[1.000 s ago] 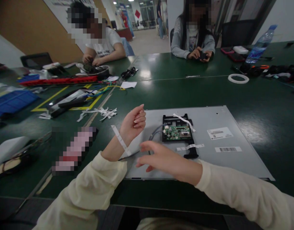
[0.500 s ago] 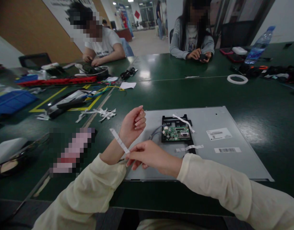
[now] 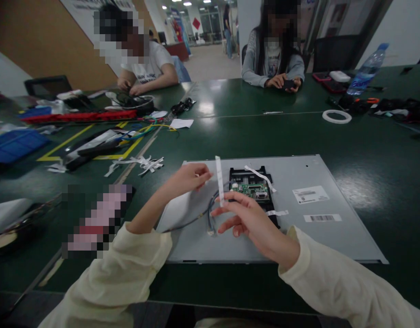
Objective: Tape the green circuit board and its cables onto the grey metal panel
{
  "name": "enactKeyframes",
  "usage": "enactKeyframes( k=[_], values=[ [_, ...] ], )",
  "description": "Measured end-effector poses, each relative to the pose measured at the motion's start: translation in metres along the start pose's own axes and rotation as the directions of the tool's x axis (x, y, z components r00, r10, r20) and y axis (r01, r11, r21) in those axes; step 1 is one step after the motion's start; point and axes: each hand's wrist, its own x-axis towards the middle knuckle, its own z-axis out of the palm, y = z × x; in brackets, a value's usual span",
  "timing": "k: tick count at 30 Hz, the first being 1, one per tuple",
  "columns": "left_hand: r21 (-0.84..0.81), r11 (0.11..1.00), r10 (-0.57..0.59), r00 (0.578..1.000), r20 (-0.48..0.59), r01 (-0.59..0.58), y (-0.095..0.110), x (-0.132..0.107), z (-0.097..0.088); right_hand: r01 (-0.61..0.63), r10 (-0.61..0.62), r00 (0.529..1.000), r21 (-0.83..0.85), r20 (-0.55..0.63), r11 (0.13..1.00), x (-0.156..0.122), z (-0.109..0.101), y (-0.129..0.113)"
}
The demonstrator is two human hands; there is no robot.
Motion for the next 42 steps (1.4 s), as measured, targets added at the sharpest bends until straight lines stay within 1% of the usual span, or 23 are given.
enactKeyframes(
  k=[1,2,3,4,5,7,9,13,18,20,21,23,25,26,28,33,35,39,42],
  values=[
    [0.135,0.99,0.01,0.993,0.118,-0.026,0.002,-0.004,-0.003,0.008,-0.008,1.0,0.043,-0.019,0.999,0.001,-0.003,0.002],
    [0.228,0.971,0.014,0.974,0.226,-0.067,0.005,-0.008,-0.005,0.003,-0.001,1.0,0.08,-0.022,0.997,0.002,-0.004,0.004],
    [0.288,0.952,0.016,0.954,0.298,-0.106,0.008,-0.012,-0.006,-0.012,0.014,1.0,0.108,-0.013,0.994,0.002,-0.005,0.006],
    [0.333,0.933,0.021,0.941,0.337,-0.14,0.011,-0.016,-0.007,-0.029,0.029,1.0,0.128,0.003,0.991,0.002,-0.005,0.007],
    [0.374,0.913,0.019,0.934,0.358,-0.162,0.014,-0.019,-0.006,-0.041,0.039,0.999,0.14,0.021,0.989,0.002,-0.005,0.008],
    [0.435,0.883,0.01,0.931,0.364,-0.179,0.017,-0.023,-0.005,-0.05,0.042,0.997,0.149,0.058,0.988,0.001,-0.003,0.009],
    [0.455,0.872,0.003,0.933,0.36,-0.178,0.017,-0.024,-0.003,-0.057,0.044,0.995,0.144,0.093,0.988,-0.001,-0.002,0.008],
    [0.417,0.893,0.011,0.935,0.353,-0.168,0.013,-0.02,-0.004,-0.105,0.083,0.981,0.118,0.177,0.988,-0.002,-0.006,0.008],
    [0.33,0.934,-0.004,0.924,0.382,-0.133,0.012,-0.016,-0.01,-0.154,0.125,0.959,0.1,0.254,0.983,0.002,-0.012,0.01],
    [0.238,0.966,0.01,0.932,0.363,-0.103,0.013,-0.015,-0.01,-0.161,0.131,0.954,0.093,0.27,0.983,0.002,-0.012,0.01],
    [0.172,0.982,0.013,0.943,0.333,-0.074,0.013,-0.014,-0.01,-0.162,0.131,0.952,0.092,0.275,0.982,0.002,-0.012,0.009],
    [0.007,1.0,-0.013,0.971,0.24,0.012,0.015,-0.012,-0.009,-0.16,0.129,0.951,0.093,0.28,0.983,0.002,-0.012,0.008],
    [-0.173,0.98,-0.073,0.984,0.161,0.101,0.017,-0.011,-0.007,-0.165,0.134,0.95,0.088,0.283,0.982,0.002,-0.013,0.008],
    [-0.252,0.959,-0.097,0.985,0.14,0.13,0.017,-0.01,-0.006,-0.171,0.14,0.948,0.084,0.286,0.982,0.003,-0.013,0.008],
    [-0.353,0.925,-0.101,0.987,0.125,0.139,0.017,-0.009,-0.004,-0.187,0.157,0.943,0.076,0.293,0.979,0.003,-0.013,0.009],
    [-0.404,0.913,-0.003,0.993,0.115,0.05,0.01,-0.005,0.002,-0.198,0.17,0.945,0.075,0.279,0.977,0.002,-0.012,0.008],
    [-0.416,0.909,-0.005,0.997,0.072,0.034,0.007,-0.003,0.003,-0.203,0.177,0.946,0.071,0.272,0.977,0.001,-0.012,0.007],
    [-0.419,0.908,0.005,0.998,-0.062,-0.03,0.002,-0.001,0.003,-0.204,0.179,0.948,0.073,0.262,0.976,0.0,-0.011,0.006],
    [-0.382,0.922,0.025,0.995,-0.099,-0.061,0.002,0.0,0.002,-0.189,0.164,0.954,0.077,0.253,0.979,0.001,-0.011,0.008]
  ],
)
